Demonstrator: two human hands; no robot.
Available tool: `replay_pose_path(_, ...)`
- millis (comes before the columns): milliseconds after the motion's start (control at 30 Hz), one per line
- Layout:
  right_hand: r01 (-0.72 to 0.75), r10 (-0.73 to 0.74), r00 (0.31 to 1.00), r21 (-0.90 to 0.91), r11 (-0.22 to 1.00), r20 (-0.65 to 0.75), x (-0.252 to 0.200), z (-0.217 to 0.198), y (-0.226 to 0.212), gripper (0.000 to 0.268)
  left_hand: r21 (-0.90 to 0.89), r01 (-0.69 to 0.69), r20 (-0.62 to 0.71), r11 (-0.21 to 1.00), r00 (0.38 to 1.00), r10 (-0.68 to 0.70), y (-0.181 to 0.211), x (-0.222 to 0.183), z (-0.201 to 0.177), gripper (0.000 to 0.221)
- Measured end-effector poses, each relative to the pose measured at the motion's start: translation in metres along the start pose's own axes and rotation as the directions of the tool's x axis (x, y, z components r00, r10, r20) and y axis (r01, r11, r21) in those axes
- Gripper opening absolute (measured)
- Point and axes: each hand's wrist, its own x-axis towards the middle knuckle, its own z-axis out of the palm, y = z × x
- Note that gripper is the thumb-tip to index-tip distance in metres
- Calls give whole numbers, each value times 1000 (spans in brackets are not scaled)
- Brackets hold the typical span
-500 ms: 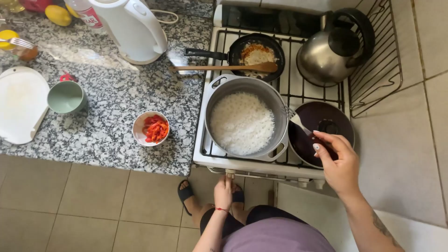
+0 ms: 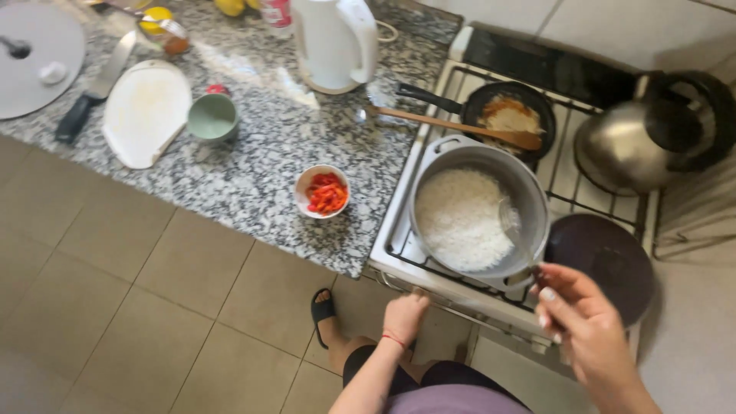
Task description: Finalizing the cooking of rice and then assembling multiple salad bowls by distributing ingredients like tomatoes with a fork.
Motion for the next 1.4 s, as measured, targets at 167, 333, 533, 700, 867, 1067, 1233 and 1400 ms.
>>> replay_pose_path(167,-331,306,891,19,944,335,-13,67,34,48,197,-59,-348,979,929,126,-2,1,-3,14)
replay_pose_path(333,-296,260,885,35,955,387,21,141,120,26,-296,-68,-151,953,988,24,-1,-1,-25,18)
replay_pose_path(533,142,13,951,-475,868,308,63,207,135,40,-229,294,181,928,949,-256,-52,-71,-145,14)
replay_pose_path(700,650,-278,692,-409,641,666,28,265,107,38,-496,766,100,409,518,-850,-161,-219,-168,33)
replay_pose_path(867,606,-47,570,-381,699,820,-22,409,82,23,-537,838,88,101,175,-981,-253,-360,-131,35)
replay_pose_path(1067,618,16,321,-223,754,947,-61,565,63,12,-779,622,76,-77,-27,-997,-359,-418,-107,40)
replay_pose_path(1233,607,131,295,-291,740,947,-45,684,68,11,-829,526,203,-190,-34,-979,-443,-386,-205,35)
replay_pose_path(1400,577,81,360,-290,764,930,7,809,80,11,-784,599,-9,162,251,-968,-588,-328,-329,26)
